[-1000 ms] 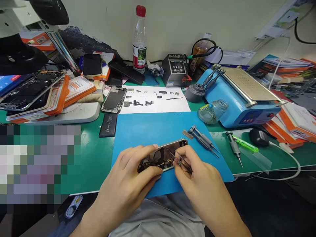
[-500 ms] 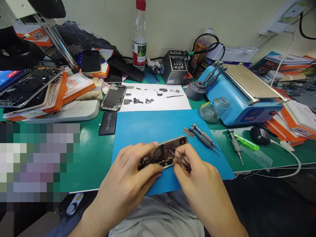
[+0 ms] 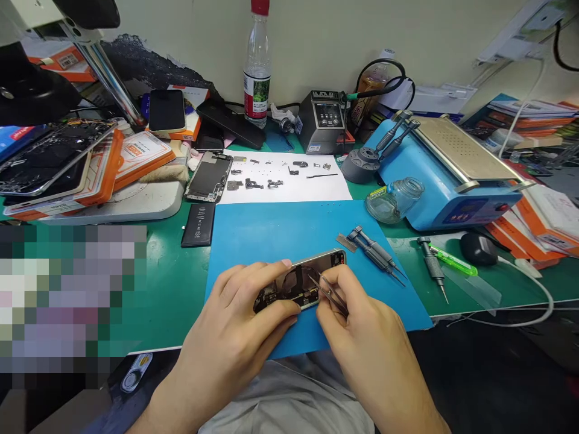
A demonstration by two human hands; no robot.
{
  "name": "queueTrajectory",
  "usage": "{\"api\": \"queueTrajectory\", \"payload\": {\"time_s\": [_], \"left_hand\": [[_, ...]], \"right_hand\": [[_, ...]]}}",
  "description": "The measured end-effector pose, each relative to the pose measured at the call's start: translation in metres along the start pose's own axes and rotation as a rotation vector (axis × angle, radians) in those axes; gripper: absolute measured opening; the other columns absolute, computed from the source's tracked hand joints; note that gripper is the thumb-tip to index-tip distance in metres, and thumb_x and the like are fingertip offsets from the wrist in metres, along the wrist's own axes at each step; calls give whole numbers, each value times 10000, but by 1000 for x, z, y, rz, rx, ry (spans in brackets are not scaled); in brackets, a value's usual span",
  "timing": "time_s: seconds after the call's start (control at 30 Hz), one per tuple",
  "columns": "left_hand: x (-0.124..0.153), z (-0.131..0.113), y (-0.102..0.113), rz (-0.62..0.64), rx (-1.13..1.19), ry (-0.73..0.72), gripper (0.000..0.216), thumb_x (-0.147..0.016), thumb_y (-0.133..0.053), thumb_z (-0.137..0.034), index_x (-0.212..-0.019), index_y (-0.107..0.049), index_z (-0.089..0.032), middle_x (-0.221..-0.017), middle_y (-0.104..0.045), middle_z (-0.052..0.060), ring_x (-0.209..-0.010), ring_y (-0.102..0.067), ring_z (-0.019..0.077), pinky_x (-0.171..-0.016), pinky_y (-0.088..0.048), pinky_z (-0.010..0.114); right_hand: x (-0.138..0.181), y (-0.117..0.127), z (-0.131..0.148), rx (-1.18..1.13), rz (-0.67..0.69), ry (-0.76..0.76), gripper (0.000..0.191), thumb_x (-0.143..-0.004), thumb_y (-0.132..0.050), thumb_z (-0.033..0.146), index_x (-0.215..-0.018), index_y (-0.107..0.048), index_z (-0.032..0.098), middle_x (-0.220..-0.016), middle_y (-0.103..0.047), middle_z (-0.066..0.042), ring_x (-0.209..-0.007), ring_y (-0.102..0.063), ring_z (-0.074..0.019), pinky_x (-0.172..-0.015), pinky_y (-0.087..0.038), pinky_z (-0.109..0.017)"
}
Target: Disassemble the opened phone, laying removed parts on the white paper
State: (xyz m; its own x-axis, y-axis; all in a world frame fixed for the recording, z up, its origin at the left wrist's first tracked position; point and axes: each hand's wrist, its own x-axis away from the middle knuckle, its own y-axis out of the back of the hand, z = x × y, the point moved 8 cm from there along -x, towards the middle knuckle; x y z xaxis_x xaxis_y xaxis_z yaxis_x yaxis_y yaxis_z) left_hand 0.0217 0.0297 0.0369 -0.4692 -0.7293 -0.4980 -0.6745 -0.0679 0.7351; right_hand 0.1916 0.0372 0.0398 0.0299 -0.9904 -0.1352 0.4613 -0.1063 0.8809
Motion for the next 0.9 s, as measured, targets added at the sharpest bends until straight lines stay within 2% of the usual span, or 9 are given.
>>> {"api": "queueTrajectory", "payload": {"time_s": [0.5,0.7,0.9], "left_hand": [[-1,1,-1,16,-12,17,165,-1115,-654,-175,-1188,-758,-280,-1551,-553,78,-1432,-527,246,-1220,-395,422],[0,1,0,18,-12,20,164,-1116,-651,-179,-1171,-764,-284,-1552,-555,75,-1423,-537,247,-1204,-414,426],[1,1,1,19,-13,26,162,-1116,-657,-185,-1182,-766,-284,-1562,-547,73,-1427,-537,246,-1208,-413,420]], "right_hand": [[0,0,-11,-81,54,-80,92,-982,-512,229,-939,-561,294,-688,-671,59,-479,-561,-149,-478,-385,-236],[-3,0,-16,-116,61,-113,105,-1002,-524,298,-897,-534,296,-592,-576,83,-447,-497,-144,-454,-341,-235],[-1,-1,-22,-131,32,-151,142,-997,-547,357,-870,-527,296,-581,-497,84,-454,-406,-141,-458,-296,-238]]}}
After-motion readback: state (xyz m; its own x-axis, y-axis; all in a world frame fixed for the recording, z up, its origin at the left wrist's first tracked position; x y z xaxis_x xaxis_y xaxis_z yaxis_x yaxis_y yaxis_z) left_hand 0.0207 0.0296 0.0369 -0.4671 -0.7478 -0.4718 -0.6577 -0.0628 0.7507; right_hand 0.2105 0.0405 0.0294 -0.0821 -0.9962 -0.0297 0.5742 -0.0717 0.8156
